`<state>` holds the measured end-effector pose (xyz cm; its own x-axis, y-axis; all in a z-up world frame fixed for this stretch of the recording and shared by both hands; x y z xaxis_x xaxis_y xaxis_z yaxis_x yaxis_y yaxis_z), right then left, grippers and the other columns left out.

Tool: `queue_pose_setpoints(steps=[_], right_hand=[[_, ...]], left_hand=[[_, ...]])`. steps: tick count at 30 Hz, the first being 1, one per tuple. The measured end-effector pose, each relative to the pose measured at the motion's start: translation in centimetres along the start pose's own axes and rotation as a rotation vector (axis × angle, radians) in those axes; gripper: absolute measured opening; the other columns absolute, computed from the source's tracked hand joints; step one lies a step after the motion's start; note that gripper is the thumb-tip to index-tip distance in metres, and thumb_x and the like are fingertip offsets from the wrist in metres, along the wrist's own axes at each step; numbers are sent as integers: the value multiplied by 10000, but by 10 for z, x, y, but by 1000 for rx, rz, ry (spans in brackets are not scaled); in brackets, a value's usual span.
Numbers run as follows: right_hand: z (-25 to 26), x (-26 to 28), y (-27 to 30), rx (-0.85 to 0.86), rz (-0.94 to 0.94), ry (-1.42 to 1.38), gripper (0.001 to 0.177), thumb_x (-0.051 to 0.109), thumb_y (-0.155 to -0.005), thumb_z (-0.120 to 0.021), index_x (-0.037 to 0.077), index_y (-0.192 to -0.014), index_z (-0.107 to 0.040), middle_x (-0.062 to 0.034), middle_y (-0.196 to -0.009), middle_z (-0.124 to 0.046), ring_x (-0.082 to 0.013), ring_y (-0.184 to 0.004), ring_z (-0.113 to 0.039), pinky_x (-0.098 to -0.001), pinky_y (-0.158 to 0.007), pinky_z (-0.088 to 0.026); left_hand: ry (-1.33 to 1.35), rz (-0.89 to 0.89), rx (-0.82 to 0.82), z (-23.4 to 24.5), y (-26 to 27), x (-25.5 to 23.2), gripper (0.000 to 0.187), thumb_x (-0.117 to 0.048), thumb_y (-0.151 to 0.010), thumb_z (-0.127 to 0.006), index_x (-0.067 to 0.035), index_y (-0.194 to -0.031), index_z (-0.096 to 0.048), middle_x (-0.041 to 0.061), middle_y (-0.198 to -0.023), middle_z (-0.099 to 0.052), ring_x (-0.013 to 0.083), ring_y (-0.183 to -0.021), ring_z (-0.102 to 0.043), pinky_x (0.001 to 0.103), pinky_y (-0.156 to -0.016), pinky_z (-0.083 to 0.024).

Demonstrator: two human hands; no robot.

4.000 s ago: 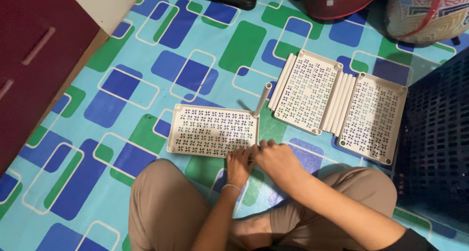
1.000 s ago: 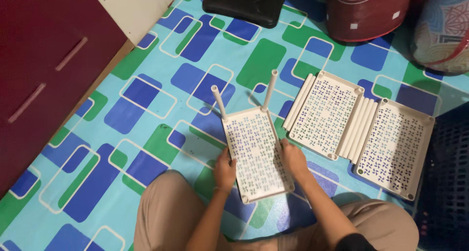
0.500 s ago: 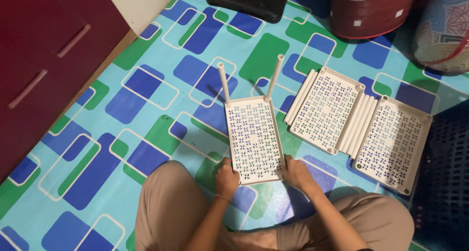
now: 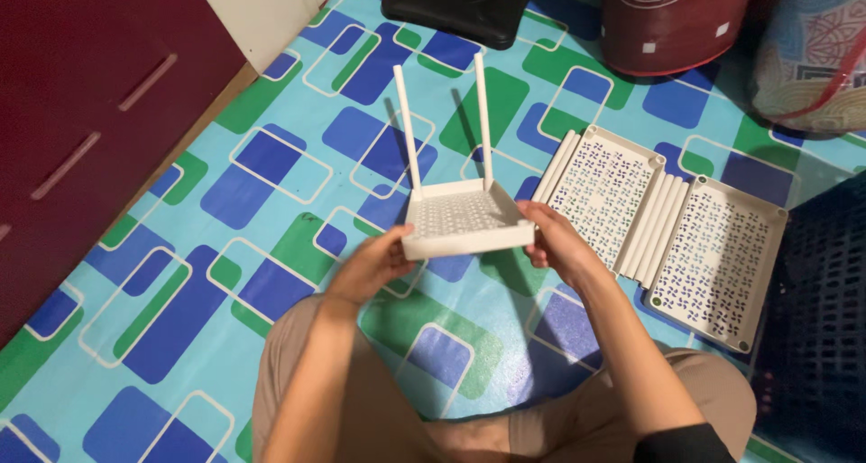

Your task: The person assembles a white plastic storage rack by inserting cylindrical legs into the corners of perforated trays and stacking the trays together. The person handles the trays and legs by hand, aligning and pressing the parts to form a stable structure.

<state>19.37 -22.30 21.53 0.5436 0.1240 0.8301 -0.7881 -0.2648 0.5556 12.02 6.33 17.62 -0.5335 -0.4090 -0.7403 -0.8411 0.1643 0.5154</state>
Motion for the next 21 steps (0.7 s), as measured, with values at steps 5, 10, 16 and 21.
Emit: queue_pose_setpoints(steps=[5, 10, 16, 21], right_hand=[[-9, 17, 8, -12, -52, -63, 342, 398, -963, -544, 118, -1159, -555, 11, -573, -475, -70, -417, -334, -255, -383, -275], [-10, 21, 6, 25, -43, -93, 353, 431, -981, -587, 104, -867, -524, 23, -566, -443, -71, -427, -330, -258, -383, -252], [-4, 24, 4, 32, -62, -120, 399, 457, -977, -593, 117, -781, -520, 39, -561, -434, -63, -431, -335, -249, -387, -261], [-2, 18, 2, 58, -20, -37, 343, 407, -1015, -531, 76, -1101, -560, 24, -601, -472, -67, -449, -394, -247, -386, -321]], left_hand=[[-17, 122, -58, 5, -8, -21, 365, -380, -953, -658, -92, -1175, -687, -1, -972, -721, 119, -867, -661, 264, -793, -559], [4, 115, 26, 0, -9, -30, 369, -407, -967, -663, -69, -1114, -678, -22, -867, -687, 81, -745, -641, 219, -663, -542], [21, 127, -11, -7, -11, -39, 358, -386, -952, -690, -40, -1037, -655, -7, -802, -665, 74, -627, -620, 202, -581, -544], [-22, 83, 2, -4, -9, -34, 404, -398, -967, -706, -20, -1101, -662, 9, -853, -688, 88, -684, -638, 227, -644, -551]])
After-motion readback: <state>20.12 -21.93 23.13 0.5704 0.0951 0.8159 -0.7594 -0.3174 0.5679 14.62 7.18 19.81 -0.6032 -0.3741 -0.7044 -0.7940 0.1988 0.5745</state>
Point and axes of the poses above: each hand's wrist, its own y-axis away from the middle knuckle, its own z-axis out of the back of the hand, x = y × z, the point moved 7 cm from there along -y, towards the middle knuckle
